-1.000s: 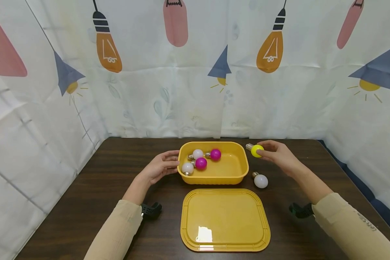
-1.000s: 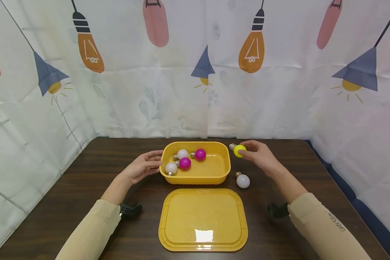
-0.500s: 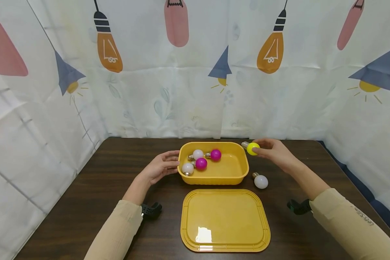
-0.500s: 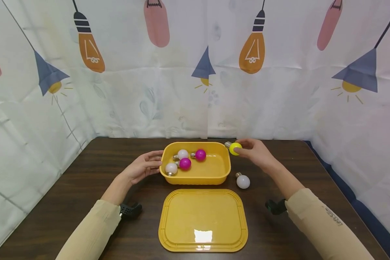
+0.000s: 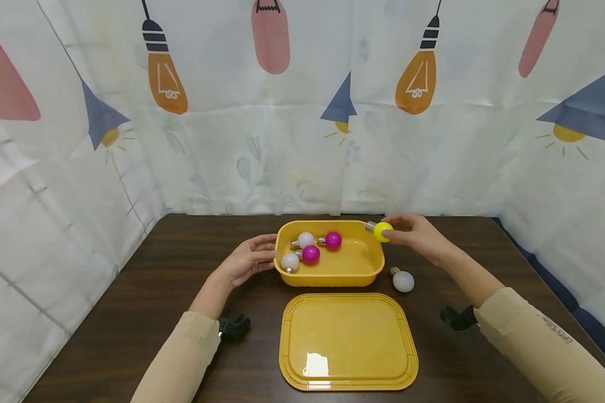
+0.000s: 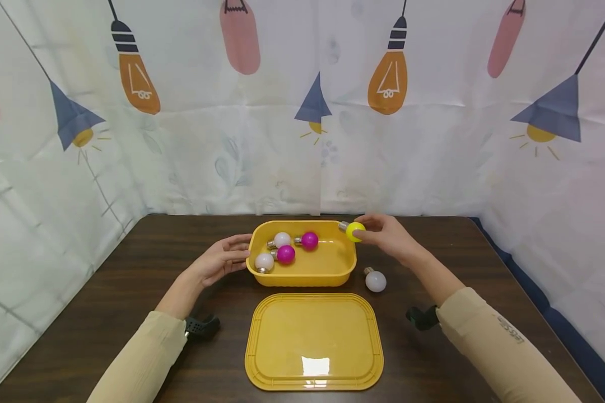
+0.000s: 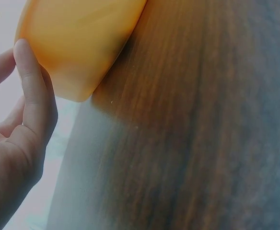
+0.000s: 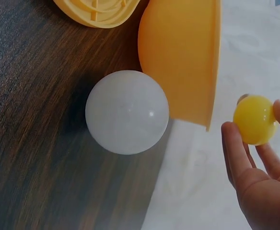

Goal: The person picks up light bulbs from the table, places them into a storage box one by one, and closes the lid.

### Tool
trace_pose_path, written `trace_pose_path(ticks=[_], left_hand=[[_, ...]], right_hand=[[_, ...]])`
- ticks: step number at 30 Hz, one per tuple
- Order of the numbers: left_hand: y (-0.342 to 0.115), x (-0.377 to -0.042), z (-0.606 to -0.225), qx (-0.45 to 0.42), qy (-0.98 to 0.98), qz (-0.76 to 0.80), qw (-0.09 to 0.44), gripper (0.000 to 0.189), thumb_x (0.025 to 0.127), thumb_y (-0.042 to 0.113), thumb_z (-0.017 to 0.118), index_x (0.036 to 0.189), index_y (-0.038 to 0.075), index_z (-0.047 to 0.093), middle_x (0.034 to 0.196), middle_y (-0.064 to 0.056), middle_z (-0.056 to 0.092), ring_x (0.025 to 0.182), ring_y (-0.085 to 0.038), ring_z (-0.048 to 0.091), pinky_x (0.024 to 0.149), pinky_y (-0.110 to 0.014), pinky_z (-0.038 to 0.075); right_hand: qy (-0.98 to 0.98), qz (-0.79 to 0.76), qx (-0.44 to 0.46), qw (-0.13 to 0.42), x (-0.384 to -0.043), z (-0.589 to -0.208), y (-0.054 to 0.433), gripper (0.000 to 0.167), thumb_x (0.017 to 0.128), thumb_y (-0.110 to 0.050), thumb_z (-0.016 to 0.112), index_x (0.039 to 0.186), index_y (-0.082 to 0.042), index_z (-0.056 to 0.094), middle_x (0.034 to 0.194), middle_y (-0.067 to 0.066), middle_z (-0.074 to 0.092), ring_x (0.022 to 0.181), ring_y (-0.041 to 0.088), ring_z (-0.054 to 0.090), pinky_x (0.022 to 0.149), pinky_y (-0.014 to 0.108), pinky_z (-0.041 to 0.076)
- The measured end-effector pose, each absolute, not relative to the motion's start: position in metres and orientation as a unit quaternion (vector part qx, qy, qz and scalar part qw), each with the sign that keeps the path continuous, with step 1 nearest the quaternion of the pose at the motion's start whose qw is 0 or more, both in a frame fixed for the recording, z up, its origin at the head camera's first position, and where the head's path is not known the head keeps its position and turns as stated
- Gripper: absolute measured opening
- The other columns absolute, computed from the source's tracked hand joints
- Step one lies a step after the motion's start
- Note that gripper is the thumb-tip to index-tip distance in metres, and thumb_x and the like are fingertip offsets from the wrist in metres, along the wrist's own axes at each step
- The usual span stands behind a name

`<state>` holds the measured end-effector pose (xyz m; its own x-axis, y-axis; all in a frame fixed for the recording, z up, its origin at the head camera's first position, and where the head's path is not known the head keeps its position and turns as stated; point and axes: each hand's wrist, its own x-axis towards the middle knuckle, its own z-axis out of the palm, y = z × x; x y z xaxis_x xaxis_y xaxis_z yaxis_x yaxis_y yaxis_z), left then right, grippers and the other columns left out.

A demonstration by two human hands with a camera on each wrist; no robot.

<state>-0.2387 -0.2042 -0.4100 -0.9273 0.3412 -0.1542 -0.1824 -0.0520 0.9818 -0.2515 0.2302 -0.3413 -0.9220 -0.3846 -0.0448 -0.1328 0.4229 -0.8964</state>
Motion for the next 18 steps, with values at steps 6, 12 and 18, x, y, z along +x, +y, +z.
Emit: trace_pose_path(ticks=[6, 12, 18], left_hand=[[-0.204, -0.239, -0.412, 0.063, 0.662, 0.725, 0.179, 0.059, 0.103, 0.006, 0.063, 0.157, 0.004, 0.037, 0.138, -0.023, 0.056, 0.101, -0.02, 0.069, 0.087, -0.031, 0.059], [-0.204, -0.239, -0.412, 0.061, 0.662, 0.726, 0.176, 0.059, 0.103, 0.005, 0.062, 0.156, 0.003, 0.037, 0.138, -0.023, 0.056, 0.101, -0.02, 0.069, 0.087, -0.031, 0.059], [-0.204, -0.239, -0.412, 0.058, 0.662, 0.726, 0.177, 0.058, 0.103, 0.005, 0.061, 0.156, 0.003, 0.037, 0.14, -0.025, 0.054, 0.1, -0.019, 0.069, 0.088, -0.031, 0.059]], right_hand=[[0.835, -0.511, -0.163, 0.124, -0.253, -0.342, 0.227, 0.055, 0.101, -0.031, 0.07, 0.142, 0.0, 0.053, 0.141, 0.023, 0.053, 0.122, 0.037, 0.058, 0.102, 0.055, 0.05], [0.838, -0.502, -0.17, 0.13, -0.252, -0.341, 0.222, 0.055, 0.099, -0.034, 0.072, 0.141, -0.003, 0.055, 0.135, 0.019, 0.058, 0.118, 0.034, 0.061, 0.1, 0.051, 0.052], [0.838, -0.497, -0.183, 0.135, -0.253, -0.342, 0.217, 0.052, 0.099, -0.034, 0.072, 0.139, -0.004, 0.057, 0.132, 0.017, 0.06, 0.118, 0.033, 0.061, 0.103, 0.055, 0.05]])
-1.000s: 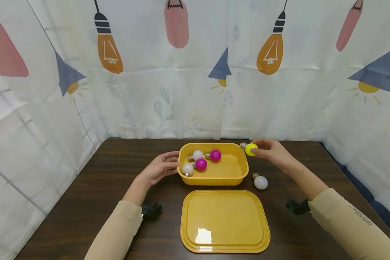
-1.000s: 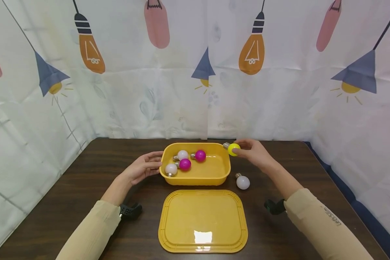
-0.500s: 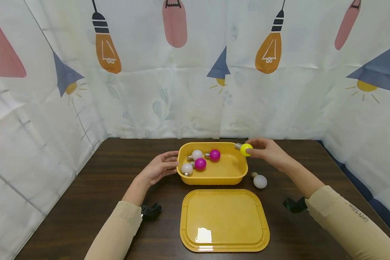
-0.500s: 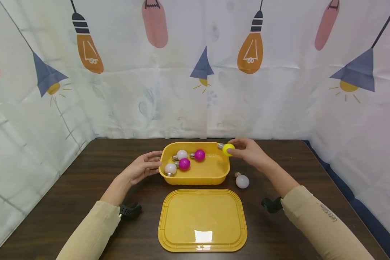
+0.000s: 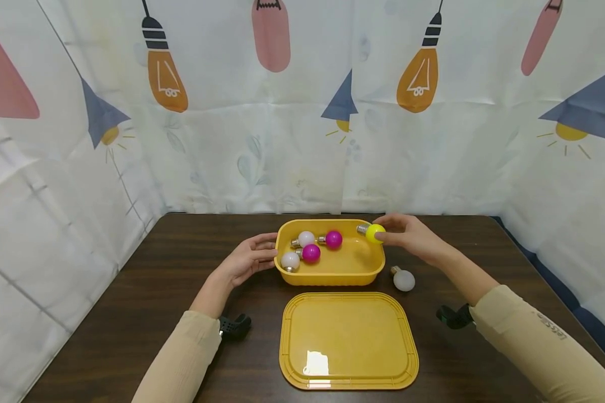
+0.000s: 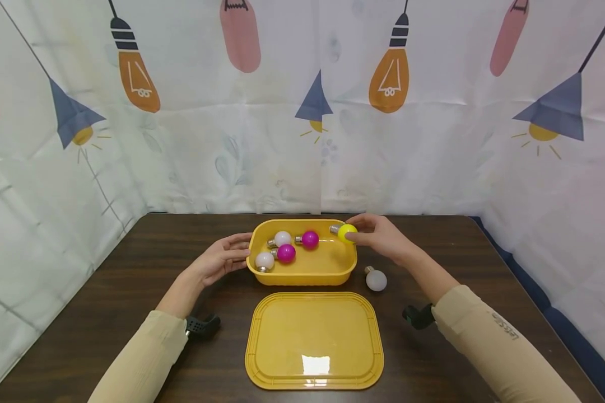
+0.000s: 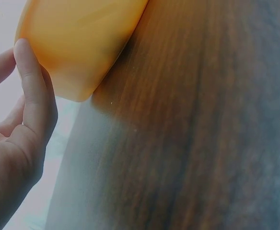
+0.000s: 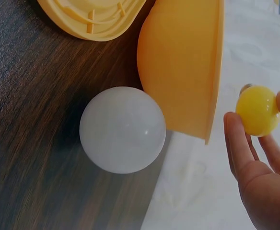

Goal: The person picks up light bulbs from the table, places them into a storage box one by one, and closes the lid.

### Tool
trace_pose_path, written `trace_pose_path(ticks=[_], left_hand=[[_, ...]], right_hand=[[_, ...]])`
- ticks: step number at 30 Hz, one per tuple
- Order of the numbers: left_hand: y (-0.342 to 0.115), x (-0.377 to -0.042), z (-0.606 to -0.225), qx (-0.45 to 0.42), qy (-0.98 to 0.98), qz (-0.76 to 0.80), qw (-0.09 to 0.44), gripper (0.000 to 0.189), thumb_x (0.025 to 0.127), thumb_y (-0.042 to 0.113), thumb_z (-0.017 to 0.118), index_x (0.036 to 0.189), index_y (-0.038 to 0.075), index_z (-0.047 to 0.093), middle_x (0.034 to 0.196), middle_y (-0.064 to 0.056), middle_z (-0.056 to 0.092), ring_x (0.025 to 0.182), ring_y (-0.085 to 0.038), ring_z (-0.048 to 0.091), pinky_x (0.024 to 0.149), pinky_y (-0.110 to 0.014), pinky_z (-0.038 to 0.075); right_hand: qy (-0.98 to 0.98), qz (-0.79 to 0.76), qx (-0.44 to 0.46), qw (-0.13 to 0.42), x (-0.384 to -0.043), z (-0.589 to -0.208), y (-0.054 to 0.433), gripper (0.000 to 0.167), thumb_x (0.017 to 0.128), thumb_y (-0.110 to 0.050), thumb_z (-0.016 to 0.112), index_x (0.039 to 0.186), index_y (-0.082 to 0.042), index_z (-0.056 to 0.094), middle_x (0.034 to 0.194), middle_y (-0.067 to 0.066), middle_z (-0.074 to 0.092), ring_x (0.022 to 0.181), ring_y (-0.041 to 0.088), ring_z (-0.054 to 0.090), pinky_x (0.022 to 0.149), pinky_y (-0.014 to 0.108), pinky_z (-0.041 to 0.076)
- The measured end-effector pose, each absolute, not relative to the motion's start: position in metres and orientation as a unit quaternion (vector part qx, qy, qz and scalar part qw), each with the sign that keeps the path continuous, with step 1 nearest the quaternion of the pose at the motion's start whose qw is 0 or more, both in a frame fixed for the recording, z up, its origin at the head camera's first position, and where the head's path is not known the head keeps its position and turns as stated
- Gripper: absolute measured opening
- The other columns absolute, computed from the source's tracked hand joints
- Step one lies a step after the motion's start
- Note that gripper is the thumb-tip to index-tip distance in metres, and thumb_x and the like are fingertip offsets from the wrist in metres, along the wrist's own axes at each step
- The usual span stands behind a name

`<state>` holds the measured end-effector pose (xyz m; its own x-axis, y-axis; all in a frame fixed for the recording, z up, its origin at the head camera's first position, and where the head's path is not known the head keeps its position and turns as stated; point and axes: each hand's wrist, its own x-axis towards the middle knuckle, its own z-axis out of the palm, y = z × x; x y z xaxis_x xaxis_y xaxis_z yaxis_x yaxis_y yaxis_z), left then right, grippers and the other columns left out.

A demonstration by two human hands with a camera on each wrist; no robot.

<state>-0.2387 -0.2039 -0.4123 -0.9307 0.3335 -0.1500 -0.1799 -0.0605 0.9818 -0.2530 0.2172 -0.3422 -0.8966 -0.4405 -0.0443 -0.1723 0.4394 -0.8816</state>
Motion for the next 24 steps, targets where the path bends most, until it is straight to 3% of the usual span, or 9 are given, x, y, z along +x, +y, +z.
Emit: trace_pose_path(ticks=[10, 18, 24], left_hand=[[-0.204, -0.24, -0.411, 0.062, 0.665, 0.723, 0.178, 0.059, 0.104, 0.005, 0.061, 0.157, 0.004, 0.036, 0.141, -0.026, 0.053, 0.1, -0.019, 0.068, 0.088, -0.031, 0.059], [-0.204, -0.239, -0.411, 0.055, 0.662, 0.726, 0.181, 0.059, 0.103, 0.005, 0.062, 0.157, 0.004, 0.037, 0.136, -0.022, 0.056, 0.1, -0.019, 0.068, 0.088, -0.031, 0.059], [-0.203, -0.239, -0.41, 0.055, 0.661, 0.726, 0.182, 0.059, 0.103, 0.004, 0.061, 0.157, 0.004, 0.037, 0.14, -0.024, 0.054, 0.1, -0.019, 0.068, 0.087, -0.03, 0.059]], right_hand=[[0.831, -0.501, -0.193, 0.144, -0.254, -0.343, 0.209, 0.052, 0.099, -0.035, 0.072, 0.139, -0.004, 0.058, 0.129, 0.015, 0.062, 0.113, 0.031, 0.062, 0.102, 0.058, 0.049], [0.824, -0.508, -0.201, 0.153, -0.254, -0.347, 0.201, 0.051, 0.099, -0.033, 0.072, 0.139, -0.004, 0.058, 0.128, 0.015, 0.063, 0.111, 0.031, 0.062, 0.096, 0.049, 0.055], [0.815, -0.516, -0.207, 0.165, -0.253, -0.349, 0.195, 0.048, 0.099, -0.03, 0.072, 0.137, -0.004, 0.059, 0.129, 0.015, 0.061, 0.111, 0.034, 0.064, 0.099, 0.055, 0.052]])
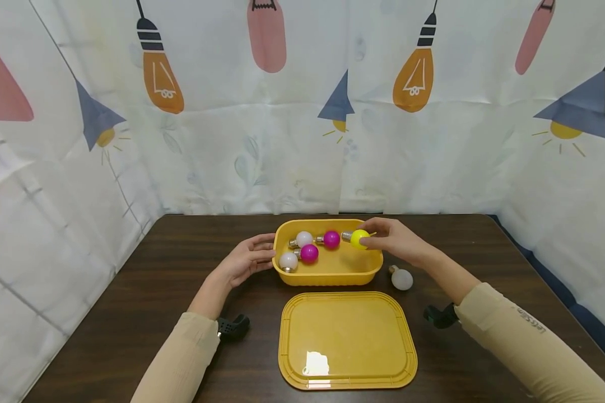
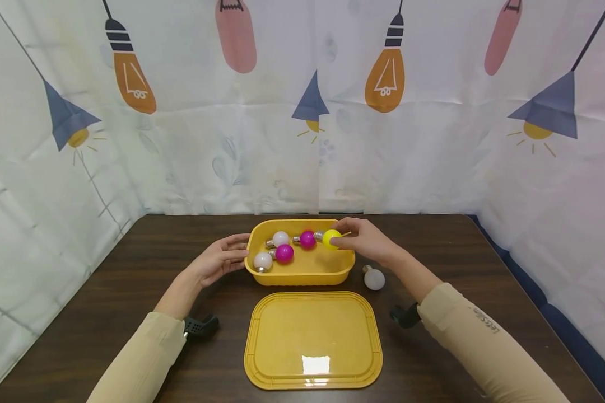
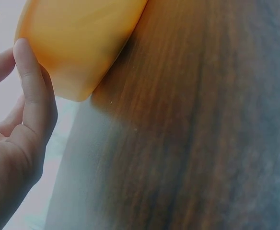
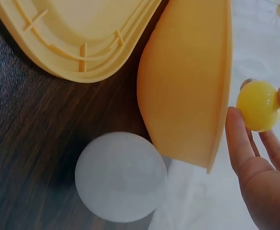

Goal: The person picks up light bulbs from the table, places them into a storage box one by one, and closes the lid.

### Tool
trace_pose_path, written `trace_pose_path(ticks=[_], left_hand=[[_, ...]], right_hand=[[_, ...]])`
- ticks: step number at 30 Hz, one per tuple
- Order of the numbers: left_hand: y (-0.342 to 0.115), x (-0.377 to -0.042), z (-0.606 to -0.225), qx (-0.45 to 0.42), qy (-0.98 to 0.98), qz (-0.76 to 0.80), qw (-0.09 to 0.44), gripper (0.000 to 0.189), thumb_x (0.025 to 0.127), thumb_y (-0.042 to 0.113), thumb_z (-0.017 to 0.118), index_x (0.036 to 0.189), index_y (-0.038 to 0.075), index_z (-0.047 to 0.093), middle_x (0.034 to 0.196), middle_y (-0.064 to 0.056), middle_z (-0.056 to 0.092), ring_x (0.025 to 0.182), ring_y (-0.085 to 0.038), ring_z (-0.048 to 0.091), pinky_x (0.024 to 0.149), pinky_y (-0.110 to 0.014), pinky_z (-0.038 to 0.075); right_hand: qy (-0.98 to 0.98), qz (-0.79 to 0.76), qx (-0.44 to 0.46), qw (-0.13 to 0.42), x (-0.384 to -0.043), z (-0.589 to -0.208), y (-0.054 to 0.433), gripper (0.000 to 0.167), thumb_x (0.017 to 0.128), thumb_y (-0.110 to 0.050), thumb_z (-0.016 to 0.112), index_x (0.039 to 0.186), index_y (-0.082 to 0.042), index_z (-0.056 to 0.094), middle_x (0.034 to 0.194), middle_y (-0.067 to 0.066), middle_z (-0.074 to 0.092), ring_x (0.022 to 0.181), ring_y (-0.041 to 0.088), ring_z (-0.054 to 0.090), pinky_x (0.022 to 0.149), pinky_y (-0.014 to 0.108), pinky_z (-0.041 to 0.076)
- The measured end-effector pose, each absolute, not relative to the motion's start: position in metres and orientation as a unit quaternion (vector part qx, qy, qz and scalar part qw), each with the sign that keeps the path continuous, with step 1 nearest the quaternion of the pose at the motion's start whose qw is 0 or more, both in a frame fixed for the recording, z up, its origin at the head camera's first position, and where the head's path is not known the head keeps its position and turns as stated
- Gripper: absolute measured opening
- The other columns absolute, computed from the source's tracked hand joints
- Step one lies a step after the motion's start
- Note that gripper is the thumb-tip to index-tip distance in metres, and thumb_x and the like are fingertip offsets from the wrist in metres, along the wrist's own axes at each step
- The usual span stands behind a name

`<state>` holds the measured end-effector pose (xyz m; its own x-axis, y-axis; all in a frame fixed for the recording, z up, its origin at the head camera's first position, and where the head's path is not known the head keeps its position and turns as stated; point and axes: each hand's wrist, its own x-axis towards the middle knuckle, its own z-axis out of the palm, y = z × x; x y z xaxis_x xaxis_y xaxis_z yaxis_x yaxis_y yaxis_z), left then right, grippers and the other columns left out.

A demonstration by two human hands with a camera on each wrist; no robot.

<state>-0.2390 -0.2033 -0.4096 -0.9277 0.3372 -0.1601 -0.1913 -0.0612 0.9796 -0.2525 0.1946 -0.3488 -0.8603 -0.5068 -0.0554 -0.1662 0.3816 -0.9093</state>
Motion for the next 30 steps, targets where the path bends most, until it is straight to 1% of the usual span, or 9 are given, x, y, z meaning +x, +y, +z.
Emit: trace_pose_path(ticks=[3, 11, 19, 30], left_hand=[[-0.203, -0.239, -0.41, 0.056, 0.66, 0.727, 0.182, 0.059, 0.103, 0.004, 0.062, 0.157, 0.003, 0.036, 0.139, -0.024, 0.054, 0.1, -0.019, 0.068, 0.087, -0.03, 0.059], [-0.203, -0.239, -0.411, 0.052, 0.658, 0.729, 0.182, 0.058, 0.103, 0.003, 0.061, 0.156, 0.004, 0.037, 0.138, -0.023, 0.055, 0.098, -0.019, 0.069, 0.086, -0.03, 0.059], [-0.203, -0.239, -0.411, 0.054, 0.658, 0.728, 0.185, 0.059, 0.103, 0.004, 0.061, 0.157, 0.004, 0.037, 0.136, -0.023, 0.056, 0.097, -0.019, 0.069, 0.086, -0.03, 0.059], [-0.203, -0.239, -0.41, 0.055, 0.661, 0.725, 0.183, 0.058, 0.104, 0.004, 0.06, 0.157, 0.004, 0.037, 0.14, -0.024, 0.054, 0.098, -0.018, 0.068, 0.086, -0.03, 0.059]], right_hand=[[0.812, -0.521, -0.205, 0.169, -0.252, -0.35, 0.191, 0.046, 0.099, -0.029, 0.073, 0.136, -0.005, 0.06, 0.129, 0.015, 0.061, 0.111, 0.034, 0.063, 0.101, 0.057, 0.05], [0.806, -0.522, -0.218, 0.174, -0.253, -0.355, 0.186, 0.045, 0.1, -0.027, 0.071, 0.135, -0.003, 0.059, 0.13, 0.017, 0.058, 0.113, 0.037, 0.062, 0.103, 0.058, 0.048], [0.805, -0.522, -0.216, 0.179, -0.253, -0.358, 0.181, 0.043, 0.1, -0.026, 0.071, 0.135, -0.003, 0.06, 0.129, 0.016, 0.059, 0.111, 0.03, 0.064, 0.104, 0.057, 0.048], [0.805, -0.519, -0.225, 0.18, -0.254, -0.359, 0.172, 0.043, 0.1, -0.024, 0.071, 0.135, -0.002, 0.061, 0.131, 0.017, 0.058, 0.111, 0.031, 0.064, 0.102, 0.055, 0.05]])
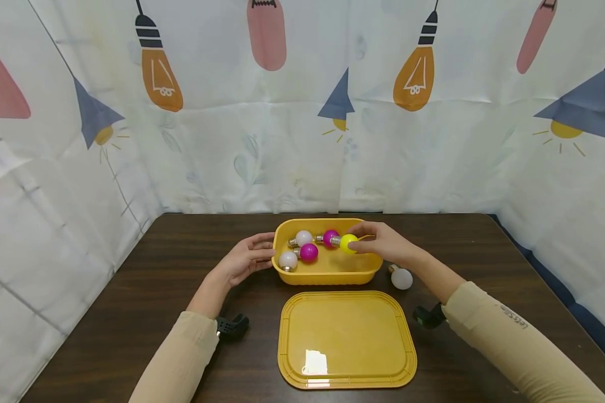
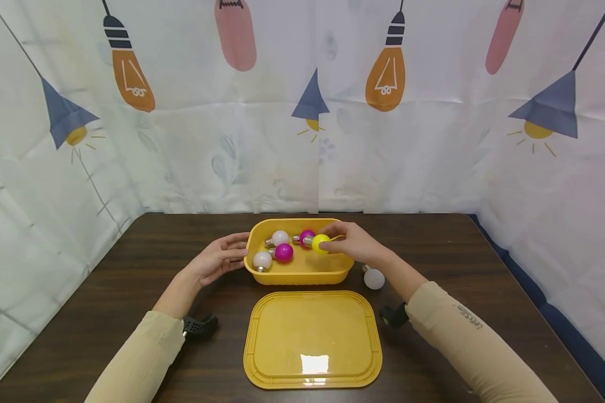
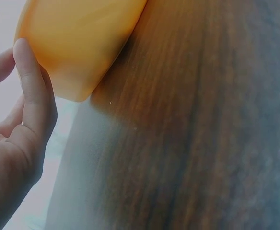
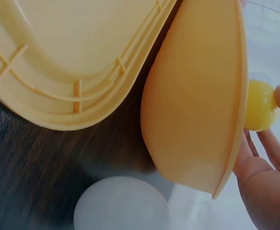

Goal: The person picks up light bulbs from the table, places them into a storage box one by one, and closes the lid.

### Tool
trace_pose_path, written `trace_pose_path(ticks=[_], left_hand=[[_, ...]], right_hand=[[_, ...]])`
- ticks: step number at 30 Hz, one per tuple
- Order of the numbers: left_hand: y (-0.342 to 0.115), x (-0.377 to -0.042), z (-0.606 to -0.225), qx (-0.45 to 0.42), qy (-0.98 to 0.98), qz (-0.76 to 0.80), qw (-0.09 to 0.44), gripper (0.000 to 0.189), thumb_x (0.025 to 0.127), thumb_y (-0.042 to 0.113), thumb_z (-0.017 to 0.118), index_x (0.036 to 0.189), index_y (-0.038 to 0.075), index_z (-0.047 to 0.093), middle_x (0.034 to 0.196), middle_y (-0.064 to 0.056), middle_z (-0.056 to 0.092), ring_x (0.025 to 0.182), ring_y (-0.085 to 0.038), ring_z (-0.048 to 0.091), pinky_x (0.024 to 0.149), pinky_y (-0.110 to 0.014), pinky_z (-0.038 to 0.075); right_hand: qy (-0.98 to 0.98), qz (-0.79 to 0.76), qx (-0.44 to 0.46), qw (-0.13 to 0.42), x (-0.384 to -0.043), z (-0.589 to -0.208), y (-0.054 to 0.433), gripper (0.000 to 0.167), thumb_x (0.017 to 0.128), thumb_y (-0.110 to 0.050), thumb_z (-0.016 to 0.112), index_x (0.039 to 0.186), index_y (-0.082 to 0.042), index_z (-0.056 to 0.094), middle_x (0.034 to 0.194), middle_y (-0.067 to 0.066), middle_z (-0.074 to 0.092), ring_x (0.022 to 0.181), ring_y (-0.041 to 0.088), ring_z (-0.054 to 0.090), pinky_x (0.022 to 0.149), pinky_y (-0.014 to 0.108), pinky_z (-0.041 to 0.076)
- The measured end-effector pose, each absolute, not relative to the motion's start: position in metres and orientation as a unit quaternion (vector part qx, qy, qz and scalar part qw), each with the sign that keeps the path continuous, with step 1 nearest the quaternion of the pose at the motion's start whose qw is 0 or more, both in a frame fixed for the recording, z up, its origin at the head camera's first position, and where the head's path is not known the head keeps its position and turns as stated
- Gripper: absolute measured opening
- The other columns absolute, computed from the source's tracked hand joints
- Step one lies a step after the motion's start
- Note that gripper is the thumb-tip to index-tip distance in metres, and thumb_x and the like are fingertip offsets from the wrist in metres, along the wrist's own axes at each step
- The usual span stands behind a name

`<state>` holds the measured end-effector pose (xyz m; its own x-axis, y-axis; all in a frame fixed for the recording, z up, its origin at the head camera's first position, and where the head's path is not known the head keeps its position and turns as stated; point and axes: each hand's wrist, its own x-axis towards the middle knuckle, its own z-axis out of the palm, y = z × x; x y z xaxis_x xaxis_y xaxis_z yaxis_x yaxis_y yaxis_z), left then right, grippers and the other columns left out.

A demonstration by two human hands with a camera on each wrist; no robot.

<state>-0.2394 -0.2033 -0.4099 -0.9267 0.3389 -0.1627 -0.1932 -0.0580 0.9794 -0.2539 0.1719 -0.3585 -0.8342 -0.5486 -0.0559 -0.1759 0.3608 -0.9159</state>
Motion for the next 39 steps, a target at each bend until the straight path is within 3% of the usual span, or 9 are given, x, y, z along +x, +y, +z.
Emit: trace_pose_path(ticks=[9, 39], left_hand=[[-0.203, -0.24, -0.41, 0.053, 0.657, 0.729, 0.186, 0.058, 0.104, 0.003, 0.06, 0.157, 0.003, 0.036, 0.139, -0.025, 0.054, 0.097, -0.018, 0.069, 0.085, -0.03, 0.059], [-0.205, -0.24, -0.41, 0.061, 0.65, 0.734, 0.188, 0.061, 0.103, 0.003, 0.061, 0.158, 0.003, 0.034, 0.142, -0.028, 0.051, 0.098, -0.019, 0.069, 0.086, -0.03, 0.059]], right_hand=[[0.818, -0.502, -0.22, 0.175, -0.254, -0.362, 0.165, 0.041, 0.099, -0.027, 0.072, 0.133, -0.006, 0.063, 0.133, 0.013, 0.058, 0.114, 0.029, 0.061, 0.099, 0.045, 0.054], [0.794, -0.527, -0.229, 0.197, -0.254, -0.368, 0.147, 0.038, 0.099, -0.021, 0.072, 0.131, -0.003, 0.063, 0.129, 0.015, 0.059, 0.109, 0.03, 0.064, 0.099, 0.046, 0.054]])
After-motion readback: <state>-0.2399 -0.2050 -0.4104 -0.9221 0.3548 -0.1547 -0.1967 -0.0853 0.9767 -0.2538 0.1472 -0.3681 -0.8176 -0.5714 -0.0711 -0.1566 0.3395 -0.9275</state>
